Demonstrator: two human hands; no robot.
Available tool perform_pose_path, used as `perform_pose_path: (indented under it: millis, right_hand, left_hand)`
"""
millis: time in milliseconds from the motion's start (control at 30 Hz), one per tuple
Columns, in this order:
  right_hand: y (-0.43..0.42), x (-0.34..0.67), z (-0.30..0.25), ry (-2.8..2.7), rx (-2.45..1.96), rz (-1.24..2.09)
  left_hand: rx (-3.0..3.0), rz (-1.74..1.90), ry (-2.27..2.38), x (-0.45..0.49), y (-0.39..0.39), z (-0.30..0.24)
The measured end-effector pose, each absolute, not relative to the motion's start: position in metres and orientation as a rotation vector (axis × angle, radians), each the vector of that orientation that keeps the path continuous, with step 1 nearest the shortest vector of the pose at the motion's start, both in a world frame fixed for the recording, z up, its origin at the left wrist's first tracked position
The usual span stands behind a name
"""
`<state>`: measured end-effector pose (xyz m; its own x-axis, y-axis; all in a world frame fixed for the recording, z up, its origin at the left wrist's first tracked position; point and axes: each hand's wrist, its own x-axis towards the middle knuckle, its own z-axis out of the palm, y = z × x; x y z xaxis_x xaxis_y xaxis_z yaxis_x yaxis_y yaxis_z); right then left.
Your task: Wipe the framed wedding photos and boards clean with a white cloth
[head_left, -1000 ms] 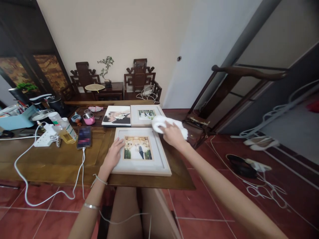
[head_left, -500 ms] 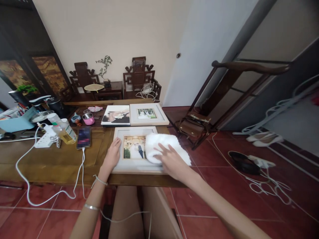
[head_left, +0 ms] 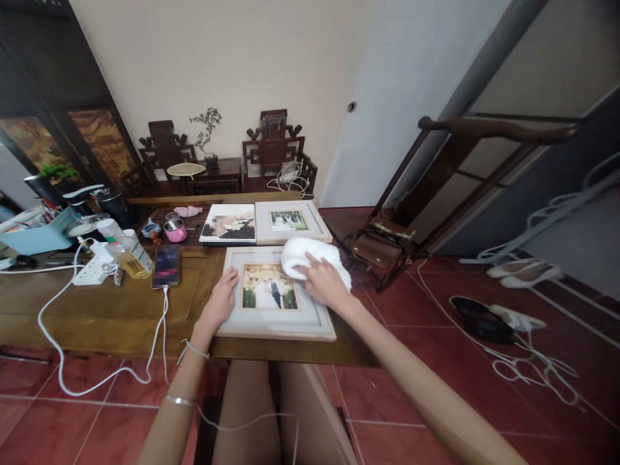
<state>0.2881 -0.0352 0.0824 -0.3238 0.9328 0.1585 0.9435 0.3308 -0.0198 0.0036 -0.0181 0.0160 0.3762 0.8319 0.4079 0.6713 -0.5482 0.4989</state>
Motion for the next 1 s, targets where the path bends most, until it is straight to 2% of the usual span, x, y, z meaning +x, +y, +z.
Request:
perform_pose_path:
  millis: [200,500,633,767,1000]
  right_hand:
    - [-0.018,0.286,0.086,-2.490,-1.663,-0.141]
    - [-0.144,0.292,0.082,-2.619,-1.525,0.071]
    - [-0.168,0.291,0.084,-2.602,-1.544,0.121]
    - [-0.142,0.291,0.076,-2.572,-1.574,0.032]
    - [-0.035,0.291,0.078,-2.411,-1.732,-0.117]
  left_hand:
    - [2.358,0.970,1.366,0.006,-0.020,0.016]
    - [2.358,1.005,1.385,0.008,-0.019,0.014]
    - [2.362,0.961,1.374,0.007,-0.019,0.015]
    - [2.389,0.949,1.326,0.005,-0.019,0.016]
    - [2.393,0.918,1.323,0.003,-0.020,0.018]
